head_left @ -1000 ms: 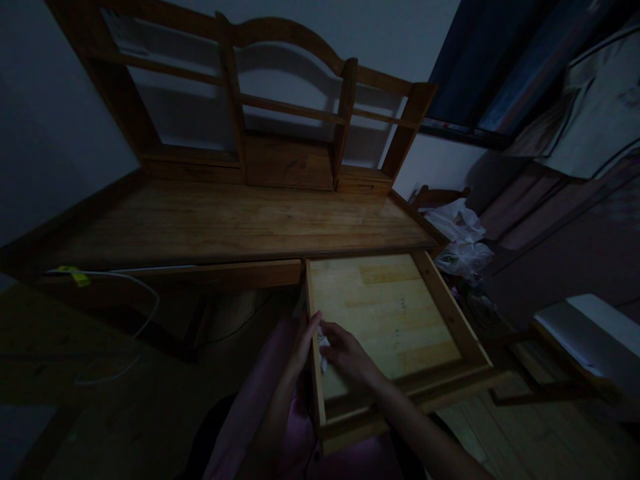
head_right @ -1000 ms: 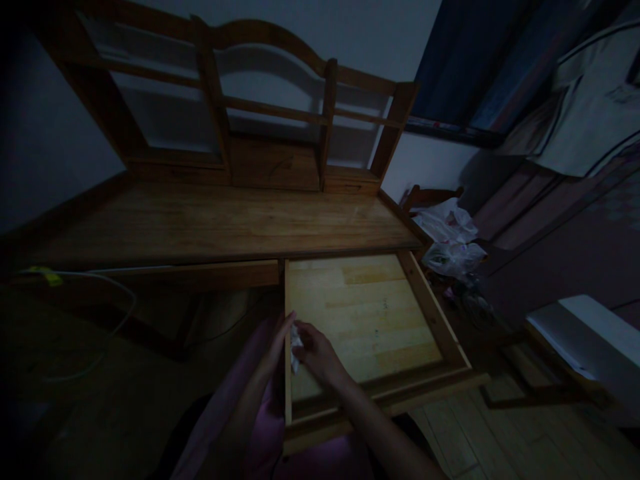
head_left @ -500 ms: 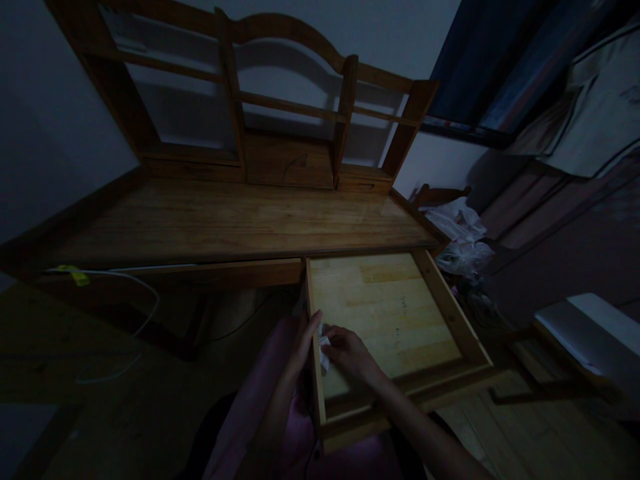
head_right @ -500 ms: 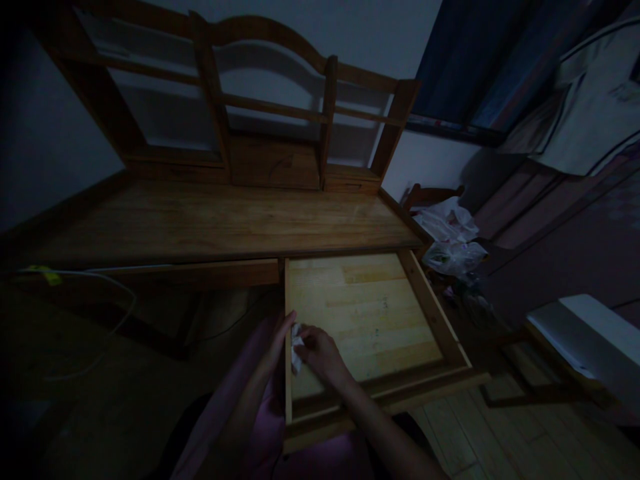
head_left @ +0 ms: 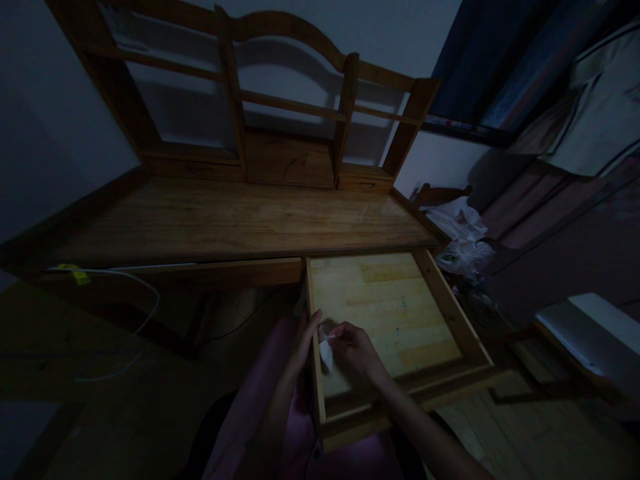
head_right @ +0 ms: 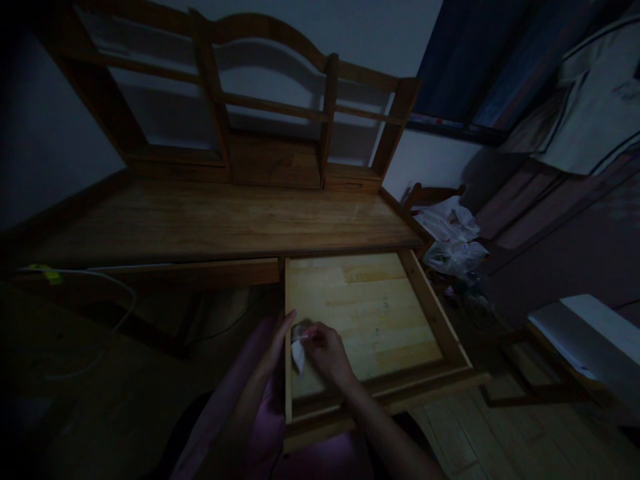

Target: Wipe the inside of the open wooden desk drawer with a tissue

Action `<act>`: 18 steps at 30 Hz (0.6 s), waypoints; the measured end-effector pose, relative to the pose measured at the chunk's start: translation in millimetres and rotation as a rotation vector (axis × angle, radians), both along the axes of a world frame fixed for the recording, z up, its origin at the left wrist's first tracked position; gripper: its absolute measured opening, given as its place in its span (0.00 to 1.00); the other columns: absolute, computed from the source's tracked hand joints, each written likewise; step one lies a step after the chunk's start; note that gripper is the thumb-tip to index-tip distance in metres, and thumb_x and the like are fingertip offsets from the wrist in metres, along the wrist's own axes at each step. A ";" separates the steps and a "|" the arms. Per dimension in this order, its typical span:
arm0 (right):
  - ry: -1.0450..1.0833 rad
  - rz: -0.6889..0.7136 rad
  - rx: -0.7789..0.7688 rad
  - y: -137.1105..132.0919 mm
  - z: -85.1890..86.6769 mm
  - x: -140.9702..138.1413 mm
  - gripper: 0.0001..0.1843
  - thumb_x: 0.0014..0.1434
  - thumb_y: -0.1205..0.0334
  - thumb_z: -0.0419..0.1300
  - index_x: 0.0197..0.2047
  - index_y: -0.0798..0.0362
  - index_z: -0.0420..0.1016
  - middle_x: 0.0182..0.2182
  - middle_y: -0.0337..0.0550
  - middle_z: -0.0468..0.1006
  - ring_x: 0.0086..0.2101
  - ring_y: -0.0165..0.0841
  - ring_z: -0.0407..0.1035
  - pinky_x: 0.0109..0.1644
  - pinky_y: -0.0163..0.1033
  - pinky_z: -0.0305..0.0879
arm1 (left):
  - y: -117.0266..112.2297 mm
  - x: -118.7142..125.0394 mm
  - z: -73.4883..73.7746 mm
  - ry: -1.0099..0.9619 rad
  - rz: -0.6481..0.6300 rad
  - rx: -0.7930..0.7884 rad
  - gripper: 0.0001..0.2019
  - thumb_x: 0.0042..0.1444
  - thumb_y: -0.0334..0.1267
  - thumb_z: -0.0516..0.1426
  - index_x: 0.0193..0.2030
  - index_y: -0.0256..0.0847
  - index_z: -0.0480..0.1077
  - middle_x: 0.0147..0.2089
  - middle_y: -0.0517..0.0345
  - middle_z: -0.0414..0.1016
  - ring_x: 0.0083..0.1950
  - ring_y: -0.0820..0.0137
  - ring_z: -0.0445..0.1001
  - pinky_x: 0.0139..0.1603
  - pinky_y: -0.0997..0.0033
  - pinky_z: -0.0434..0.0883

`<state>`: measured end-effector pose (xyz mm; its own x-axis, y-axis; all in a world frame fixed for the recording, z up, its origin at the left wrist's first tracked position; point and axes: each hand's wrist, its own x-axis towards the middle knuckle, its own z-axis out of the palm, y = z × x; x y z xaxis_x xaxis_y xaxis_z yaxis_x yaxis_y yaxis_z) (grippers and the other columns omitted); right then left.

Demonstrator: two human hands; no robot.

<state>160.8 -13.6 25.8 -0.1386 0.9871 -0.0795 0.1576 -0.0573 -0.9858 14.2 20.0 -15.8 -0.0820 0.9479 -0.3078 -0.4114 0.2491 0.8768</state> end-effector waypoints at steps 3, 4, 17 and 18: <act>0.059 0.016 -0.034 -1.7 -0.2 0.4 0.10 0.54 0.55 0.66 0.35 0.50 0.73 0.30 0.39 0.77 0.33 0.36 0.72 0.39 0.40 0.66 | -0.1 -0.1 3.8 0.001 0.017 -0.012 0.31 0.48 0.58 0.67 0.55 0.41 0.75 0.53 0.45 0.81 0.56 0.48 0.78 0.57 0.54 0.73; 0.059 0.025 -0.041 -2.1 0.3 0.2 0.11 0.54 0.54 0.66 0.35 0.50 0.72 0.30 0.39 0.77 0.33 0.36 0.72 0.38 0.39 0.65 | -0.5 -0.3 5.6 0.003 0.024 -0.009 0.31 0.47 0.57 0.68 0.54 0.41 0.76 0.52 0.45 0.82 0.56 0.48 0.78 0.57 0.53 0.72; 0.219 0.078 -0.108 -8.0 0.3 -12.2 0.17 0.56 0.50 0.67 0.41 0.48 0.68 0.34 0.39 0.79 0.36 0.37 0.73 0.41 0.40 0.67 | 0.1 -4.7 2.2 0.064 -0.002 0.020 0.29 0.50 0.57 0.66 0.52 0.38 0.75 0.52 0.45 0.82 0.55 0.50 0.79 0.54 0.57 0.73; 0.212 0.090 -0.104 -8.6 -1.5 -12.6 0.16 0.56 0.51 0.67 0.41 0.49 0.69 0.34 0.40 0.79 0.37 0.37 0.74 0.43 0.40 0.68 | -0.5 -5.6 3.6 0.088 -0.010 0.023 0.28 0.50 0.56 0.66 0.50 0.38 0.76 0.50 0.45 0.83 0.55 0.50 0.79 0.54 0.58 0.73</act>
<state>148.2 -22.2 24.3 -0.2504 0.9580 -0.1395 -0.0433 -0.1550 -0.9870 8.5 19.5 -12.1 -0.0986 0.9555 -0.2781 -0.3305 0.2322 0.9148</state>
